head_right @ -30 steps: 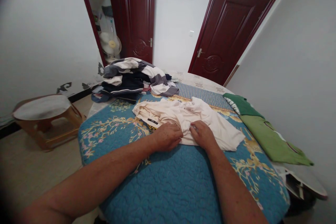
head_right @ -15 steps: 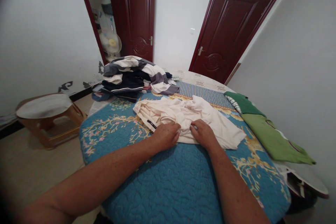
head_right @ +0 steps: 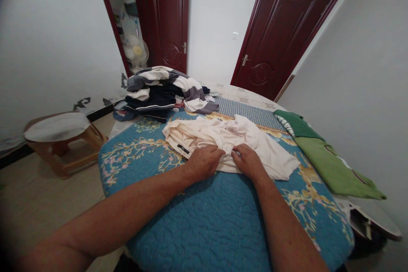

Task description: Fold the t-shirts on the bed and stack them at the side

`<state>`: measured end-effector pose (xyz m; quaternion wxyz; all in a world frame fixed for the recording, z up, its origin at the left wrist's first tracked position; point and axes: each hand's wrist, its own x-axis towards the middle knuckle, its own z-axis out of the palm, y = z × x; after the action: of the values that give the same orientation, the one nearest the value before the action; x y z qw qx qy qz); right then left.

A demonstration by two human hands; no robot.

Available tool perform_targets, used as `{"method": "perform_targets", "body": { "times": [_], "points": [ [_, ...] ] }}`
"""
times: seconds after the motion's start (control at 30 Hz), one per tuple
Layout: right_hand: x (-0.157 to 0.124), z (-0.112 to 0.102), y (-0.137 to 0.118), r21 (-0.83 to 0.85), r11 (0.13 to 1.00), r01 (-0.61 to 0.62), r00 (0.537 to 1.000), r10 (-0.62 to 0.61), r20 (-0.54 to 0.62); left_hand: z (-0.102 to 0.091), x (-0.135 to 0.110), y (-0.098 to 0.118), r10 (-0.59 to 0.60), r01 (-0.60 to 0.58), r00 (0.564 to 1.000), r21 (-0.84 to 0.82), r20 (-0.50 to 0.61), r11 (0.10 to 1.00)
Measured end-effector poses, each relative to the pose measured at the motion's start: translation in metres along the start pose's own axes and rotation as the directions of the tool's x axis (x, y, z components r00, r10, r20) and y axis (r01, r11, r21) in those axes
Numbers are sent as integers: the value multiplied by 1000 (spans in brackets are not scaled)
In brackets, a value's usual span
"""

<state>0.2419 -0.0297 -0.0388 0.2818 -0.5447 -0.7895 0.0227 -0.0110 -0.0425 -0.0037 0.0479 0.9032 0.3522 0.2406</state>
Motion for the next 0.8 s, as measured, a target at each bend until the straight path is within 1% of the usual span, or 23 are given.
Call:
{"method": "perform_targets", "body": {
  "times": [0.07, 0.13, 0.17, 0.2, 0.23, 0.3, 0.33, 0.4, 0.43, 0.5, 0.53, 0.57, 0.63, 0.7, 0.77, 0.8],
  "points": [
    [-1, -4, -2, 31, 1000, -3, 1000, 3, 17, -3, 3, -9, -33, 23, 995, -97, -99, 995],
    [-2, -9, -4, 86, 996, -3, 999, -2, 52, -14, 8, -24, -79, 34, 977, -221, -196, 975],
    [-3, -12, -5, 114, 993, -6, 997, -2, 73, -21, 10, -35, -111, 48, 970, -280, -214, 959],
    [-4, -14, -5, 136, 991, -14, 996, 2, 91, -30, 12, -48, -150, 75, 968, -335, -202, 939],
    [-5, -17, -6, 150, 988, -25, 994, 9, 105, -39, 13, -62, -197, 123, 967, -378, -162, 917],
    [-6, -21, -7, 160, 986, -45, 992, 25, 123, -57, 11, -93, -294, 244, 955, -459, -38, 854],
    [-6, -22, -7, 161, 986, -49, 992, 29, 126, -65, 8, -108, -308, 280, 951, -504, 27, 817],
    [-5, -23, -8, 160, 986, -50, 993, 31, 118, -78, -2, -131, -270, 319, 948, -567, 172, 759],
    [-4, -22, -8, 158, 986, -46, 994, 29, 107, -82, -8, -138, -237, 340, 939, -575, 249, 744],
    [-3, -19, -8, 150, 988, -37, 996, 25, 82, -86, -19, -141, -172, 368, 908, -532, 381, 762],
    [-2, -18, -7, 143, 989, -32, 997, 22, 74, -85, -23, -137, -157, 367, 895, -488, 418, 792],
    [-1, -16, -7, 129, 991, -33, 997, 24, 70, -83, -25, -131, -149, 346, 891, -430, 429, 834],
    [-1, -13, -6, 88, 995, -54, 997, 50, 52, -74, -26, -114, -142, 258, 916, -282, 376, 924],
    [0, -12, -6, 48, 994, -103, 995, 104, -6, -62, -22, -99, -128, 171, 950, -132, 285, 976],
    [0, -13, -6, 26, 984, -176, 978, 178, -112, -55, -16, -91, -133, 151, 964, -60, 229, 987],
    [0, -14, -7, 23, 976, -216, 961, 217, -172, -53, -13, -92, -159, 178, 964, -76, 212, 981]
  ]
}}
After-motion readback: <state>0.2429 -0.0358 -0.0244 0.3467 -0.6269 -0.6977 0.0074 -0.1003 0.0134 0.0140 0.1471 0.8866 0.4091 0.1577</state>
